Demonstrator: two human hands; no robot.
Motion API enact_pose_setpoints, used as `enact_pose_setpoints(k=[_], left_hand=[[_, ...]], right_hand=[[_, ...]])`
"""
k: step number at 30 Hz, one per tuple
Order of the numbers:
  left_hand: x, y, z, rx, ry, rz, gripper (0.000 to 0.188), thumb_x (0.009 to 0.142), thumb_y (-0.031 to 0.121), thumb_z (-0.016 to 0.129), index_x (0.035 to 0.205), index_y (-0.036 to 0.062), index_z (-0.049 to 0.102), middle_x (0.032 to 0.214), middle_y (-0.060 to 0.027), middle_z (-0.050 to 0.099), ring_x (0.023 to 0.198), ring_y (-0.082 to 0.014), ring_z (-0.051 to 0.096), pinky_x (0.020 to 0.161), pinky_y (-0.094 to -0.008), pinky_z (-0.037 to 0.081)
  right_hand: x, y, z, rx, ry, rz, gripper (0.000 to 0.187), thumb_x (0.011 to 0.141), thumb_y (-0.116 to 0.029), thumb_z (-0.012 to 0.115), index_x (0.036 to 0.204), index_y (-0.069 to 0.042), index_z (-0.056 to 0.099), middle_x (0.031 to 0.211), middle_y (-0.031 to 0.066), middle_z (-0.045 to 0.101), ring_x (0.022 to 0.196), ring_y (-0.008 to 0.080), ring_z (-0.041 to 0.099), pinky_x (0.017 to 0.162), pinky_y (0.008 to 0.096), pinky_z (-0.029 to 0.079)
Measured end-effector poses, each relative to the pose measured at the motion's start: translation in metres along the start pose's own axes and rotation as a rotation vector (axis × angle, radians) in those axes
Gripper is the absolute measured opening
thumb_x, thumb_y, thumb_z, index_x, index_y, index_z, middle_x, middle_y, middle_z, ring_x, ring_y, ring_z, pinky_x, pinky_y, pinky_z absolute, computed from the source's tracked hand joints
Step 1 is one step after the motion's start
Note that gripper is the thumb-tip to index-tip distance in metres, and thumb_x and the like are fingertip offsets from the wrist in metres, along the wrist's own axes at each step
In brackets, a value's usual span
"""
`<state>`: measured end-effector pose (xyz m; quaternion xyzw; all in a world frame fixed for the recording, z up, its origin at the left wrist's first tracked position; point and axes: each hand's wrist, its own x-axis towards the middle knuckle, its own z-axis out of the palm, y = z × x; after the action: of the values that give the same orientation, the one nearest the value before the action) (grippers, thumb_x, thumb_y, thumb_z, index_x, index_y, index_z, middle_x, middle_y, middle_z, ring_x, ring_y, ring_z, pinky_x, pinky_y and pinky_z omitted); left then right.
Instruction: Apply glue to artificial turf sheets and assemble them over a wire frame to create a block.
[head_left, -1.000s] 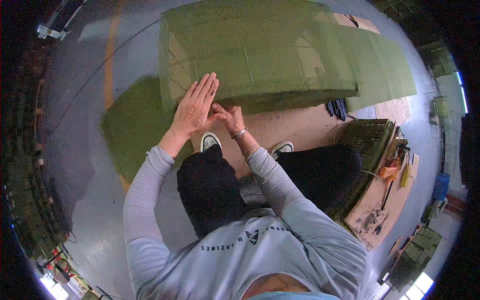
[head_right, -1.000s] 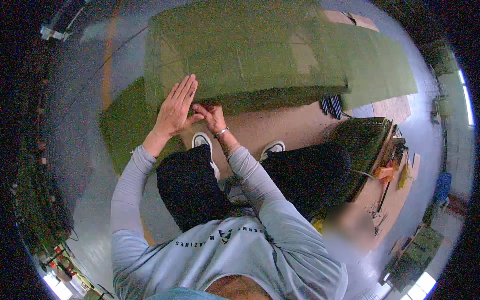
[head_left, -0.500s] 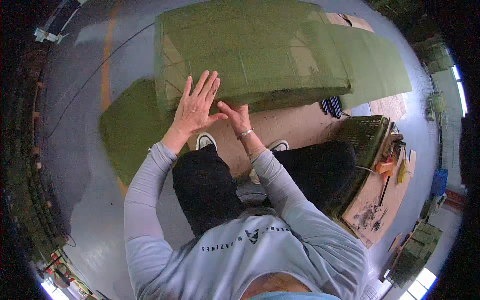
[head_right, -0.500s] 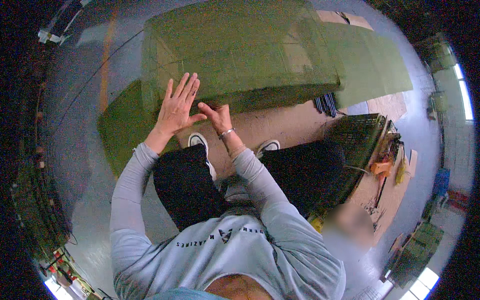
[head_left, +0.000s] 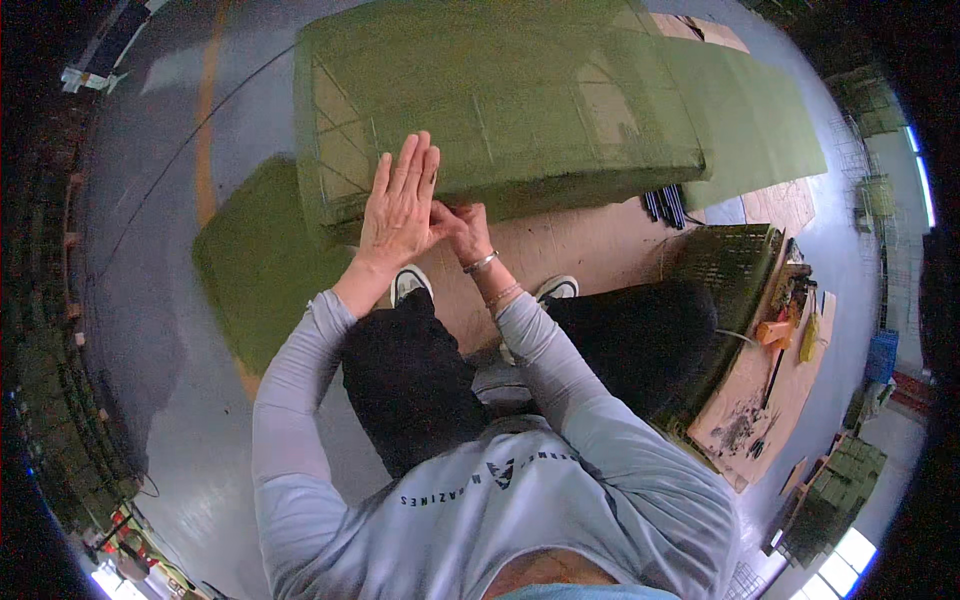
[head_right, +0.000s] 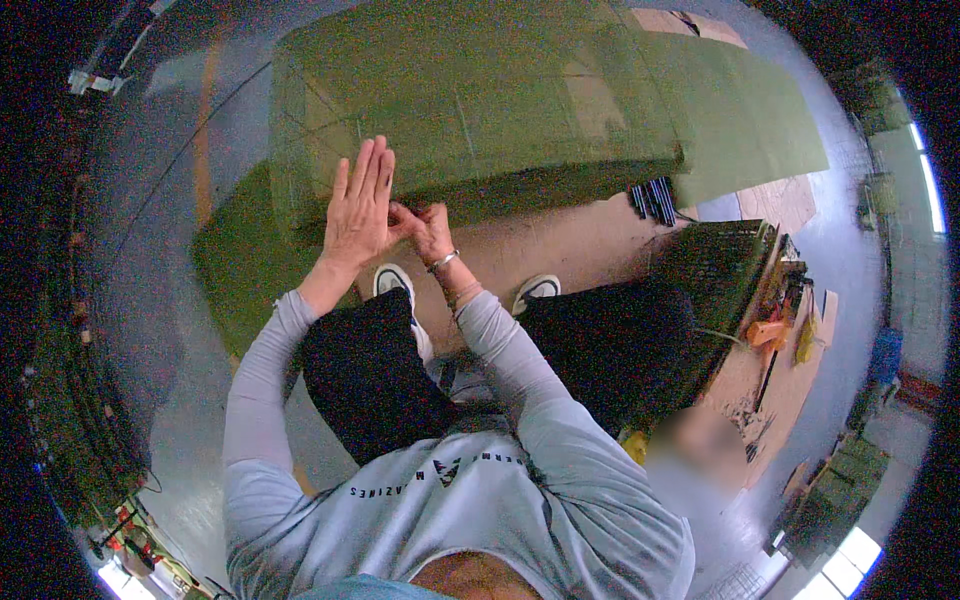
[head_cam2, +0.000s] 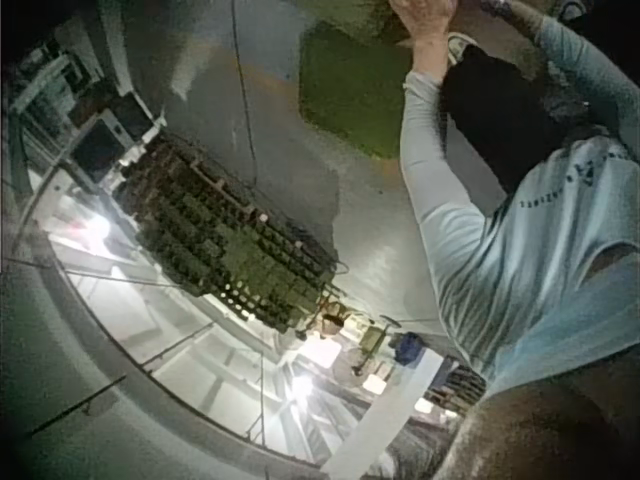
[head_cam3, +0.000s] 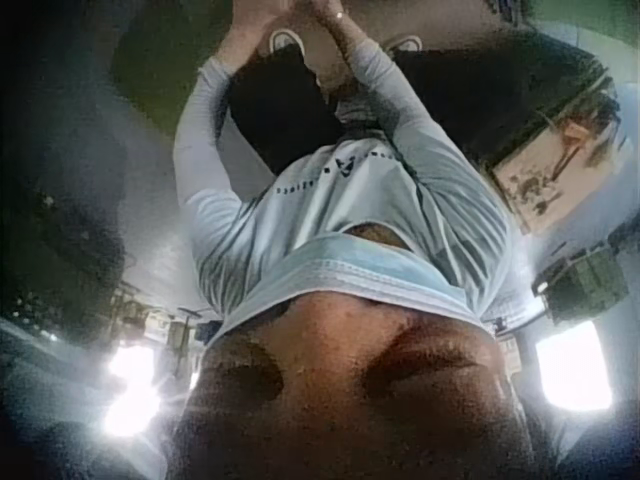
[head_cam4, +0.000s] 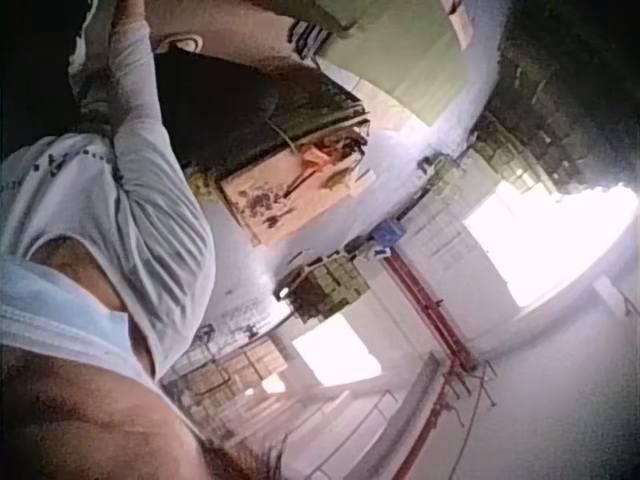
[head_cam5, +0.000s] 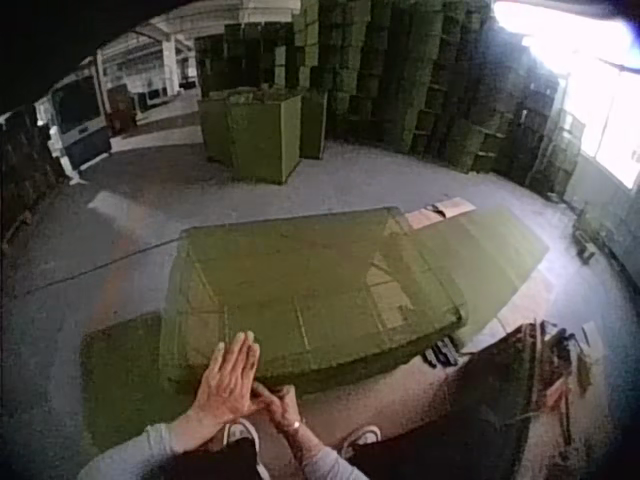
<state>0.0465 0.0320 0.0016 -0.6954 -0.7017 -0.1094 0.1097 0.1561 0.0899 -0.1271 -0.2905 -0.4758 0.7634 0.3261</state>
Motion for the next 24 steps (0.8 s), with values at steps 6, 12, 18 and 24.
enact_pose_setpoints(k=[6,12,18,24], left_hand=[[0.002,0.007,0.012,-0.047,0.007,0.025,0.108,0.074,0.074,0.038,0.146,-0.0017,0.012,0.153,-0.0167,0.013,0.143,-0.0282,0.010,0.114,-0.0494,0.008],[-0.014,-0.001,0.008,0.094,-0.025,-0.048,0.109,0.074,0.077,0.035,0.146,-0.0005,0.012,0.154,-0.0155,0.011,0.143,-0.0270,0.009,0.113,-0.0547,0.003],[-0.005,0.006,0.013,0.135,-0.020,-0.050,0.109,0.074,0.079,0.030,0.146,-0.0018,0.015,0.154,-0.0155,0.013,0.143,-0.0270,0.010,0.112,-0.0551,0.003],[-0.016,0.000,0.013,0.099,-0.008,-0.045,0.108,0.075,0.077,0.033,0.145,-0.0040,0.017,0.153,-0.0164,0.014,0.143,-0.0274,0.011,0.114,-0.0491,0.007]], right_hand=[[0.002,0.014,-0.033,-0.179,-0.108,-0.257,0.016,0.085,-0.006,0.064,0.098,0.004,0.067,0.095,0.0043,0.066,0.081,0.0107,0.060,0.071,0.0280,0.051],[-0.021,-0.050,-0.006,-0.128,0.129,0.071,0.010,0.079,-0.011,0.073,0.077,-0.002,0.070,0.073,-0.0049,0.061,0.065,0.0050,0.052,0.054,0.0228,0.042],[-0.010,-0.027,-0.012,-0.100,0.191,-0.036,0.039,0.076,-0.022,0.077,0.052,-0.010,0.048,0.056,-0.0097,0.039,0.050,0.0040,0.032,0.043,0.0265,0.020],[-0.012,-0.041,0.013,0.093,0.199,-0.173,0.027,0.077,-0.021,0.075,0.062,-0.004,0.060,0.060,-0.0049,0.055,0.053,0.0055,0.045,0.046,0.0251,0.035]])
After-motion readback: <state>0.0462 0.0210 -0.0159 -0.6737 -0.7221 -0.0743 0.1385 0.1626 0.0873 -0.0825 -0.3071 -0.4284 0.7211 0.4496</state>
